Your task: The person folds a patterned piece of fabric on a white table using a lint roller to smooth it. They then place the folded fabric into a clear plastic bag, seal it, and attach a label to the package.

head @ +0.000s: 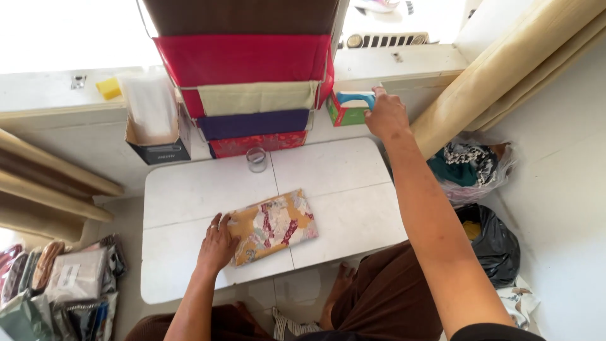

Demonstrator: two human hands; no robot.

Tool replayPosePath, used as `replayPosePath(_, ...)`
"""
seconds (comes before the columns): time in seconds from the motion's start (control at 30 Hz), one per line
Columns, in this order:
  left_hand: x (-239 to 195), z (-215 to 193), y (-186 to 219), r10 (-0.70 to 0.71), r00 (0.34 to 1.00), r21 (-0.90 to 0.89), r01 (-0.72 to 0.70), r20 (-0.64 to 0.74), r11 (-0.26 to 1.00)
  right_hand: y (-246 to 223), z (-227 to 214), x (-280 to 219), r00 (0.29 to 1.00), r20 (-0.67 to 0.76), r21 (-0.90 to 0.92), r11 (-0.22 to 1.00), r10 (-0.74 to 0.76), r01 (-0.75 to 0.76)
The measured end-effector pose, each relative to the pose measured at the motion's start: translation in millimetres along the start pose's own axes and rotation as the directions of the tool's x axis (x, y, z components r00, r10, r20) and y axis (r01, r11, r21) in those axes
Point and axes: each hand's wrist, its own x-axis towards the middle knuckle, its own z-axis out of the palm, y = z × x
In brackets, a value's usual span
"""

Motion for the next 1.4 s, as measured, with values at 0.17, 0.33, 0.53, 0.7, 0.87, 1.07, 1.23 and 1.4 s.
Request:
replayPosePath(0.17, -1, -13, 7, -0.002, 0.999, -0.061, 0.000, -0.036, 0.998, -68, -37, -84, 0.887, -0.376, -0.120, 0.964, -0.266, 0.238)
replayPosePath(0.33, 33, -6, 5, 0.055, 0.995, -0.094, -0.063, -0.088, 0.994, -77, 82, -140, 0.578, -0.653, -0.113, 0.818, -0.490, 0.564)
replayPosePath(0.53, 73, 10, 5, 0.062, 0.994, 0.045, -0.066, 0.087, 0.997, -69, 207, -170, 0.696, 0.530, 0.357, 0.872, -0.484, 0.335)
replayPosePath(0.7, 115, 57, -33, 0.048, 0.963, 0.112, -0.081, 0.267, 0.990, -59, 252, -158, 0.517, 0.723, 0.286, 0.879, -0.459, 0.382)
replayPosePath(0.87, 86, -23, -13, 0.184, 0.956, -0.086, -0.168, 0.229, 0.982, -73, 161, -146, 0.485, 0.689, 0.382, 0.838, -0.539, 0.389)
replayPosePath(1.07, 22, -85, 30, 0.275, 0.960, 0.072, -0.271, -0.048, 0.960, -87, 68, -161, 0.569, 0.559, 0.443, 0.798, -0.603, 0.409)
replayPosePath(1.23, 13, 15, -15, 0.548, 0.809, 0.420, -0.431, -0.213, 0.799, -55, 117, -197, 0.528, 0.558, 0.347, 0.758, -0.640, 0.553)
replayPosePath(1.4, -10, -17, 1, 0.225, 0.935, 0.193, -0.282, 0.273, 0.940, -36, 121, -219, 0.295, 0.826, 0.326, 0.834, -0.481, 0.445)
